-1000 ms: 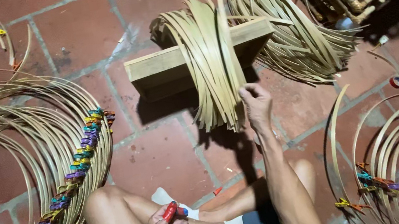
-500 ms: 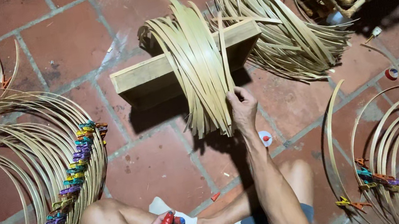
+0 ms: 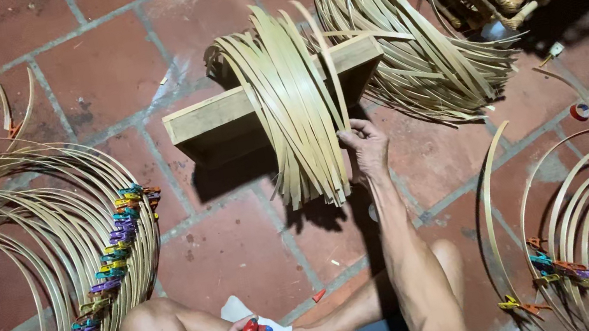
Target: The person sits on a tiled floor and repeatedly applies glue to the ends of thin bamboo strips, then secures them with colorful clothespins. The person works on a pile of strips, using a small bottle of glue and various clips to hold the pieces in place.
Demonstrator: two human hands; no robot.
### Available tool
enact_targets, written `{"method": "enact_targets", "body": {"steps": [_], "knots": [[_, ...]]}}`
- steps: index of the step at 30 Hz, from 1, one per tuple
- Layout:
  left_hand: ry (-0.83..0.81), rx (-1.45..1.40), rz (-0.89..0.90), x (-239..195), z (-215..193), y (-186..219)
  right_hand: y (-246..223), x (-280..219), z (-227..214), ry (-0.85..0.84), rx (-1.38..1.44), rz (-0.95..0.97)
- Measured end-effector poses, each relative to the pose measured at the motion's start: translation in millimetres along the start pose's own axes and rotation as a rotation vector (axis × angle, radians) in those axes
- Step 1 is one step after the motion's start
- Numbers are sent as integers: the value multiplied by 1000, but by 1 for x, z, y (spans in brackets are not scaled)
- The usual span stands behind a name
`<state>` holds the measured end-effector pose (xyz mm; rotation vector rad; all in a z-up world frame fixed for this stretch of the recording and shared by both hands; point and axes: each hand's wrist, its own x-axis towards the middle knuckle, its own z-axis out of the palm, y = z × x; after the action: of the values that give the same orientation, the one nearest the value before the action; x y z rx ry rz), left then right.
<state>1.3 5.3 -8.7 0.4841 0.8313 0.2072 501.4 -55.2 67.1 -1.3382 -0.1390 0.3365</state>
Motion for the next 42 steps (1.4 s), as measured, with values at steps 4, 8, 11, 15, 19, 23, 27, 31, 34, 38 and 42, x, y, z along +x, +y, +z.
{"method": "enact_targets", "body": {"steps": [4, 8, 11, 15, 19, 23, 27, 31, 34, 38, 42], "knots": [[-48, 13, 41, -2, 2, 0, -3, -10, -5, 11, 54, -69], [24, 46, 6, -8, 23, 14, -42, -37, -11, 33, -64, -118], [91, 82, -104, -13, 65, 49, -75, -88, -26, -35, -215, -149], [-39, 145, 163, 6, 140, 146, -79, -176, -37, -137, -313, -32], [-320, -62, 441, 19, 207, 263, -57, -251, -34, -337, -397, -28], [-354, -161, 531, 1, 236, 339, -27, -290, -24, -541, -107, 66], [-262, -179, 575, -19, 225, 368, -14, -316, -20, -509, -102, 188], [-160, -187, 689, -61, 215, 393, -26, -293, 13, -585, 8, 191], [-416, -10, 832, -112, 209, 354, -72, -262, 35, -460, -153, 115], [-142, 340, 761, -163, 199, 235, -154, -212, 74, -600, -34, -296], [-153, 228, 655, -179, 192, 152, -201, -204, 111, -597, 150, -101]]}}
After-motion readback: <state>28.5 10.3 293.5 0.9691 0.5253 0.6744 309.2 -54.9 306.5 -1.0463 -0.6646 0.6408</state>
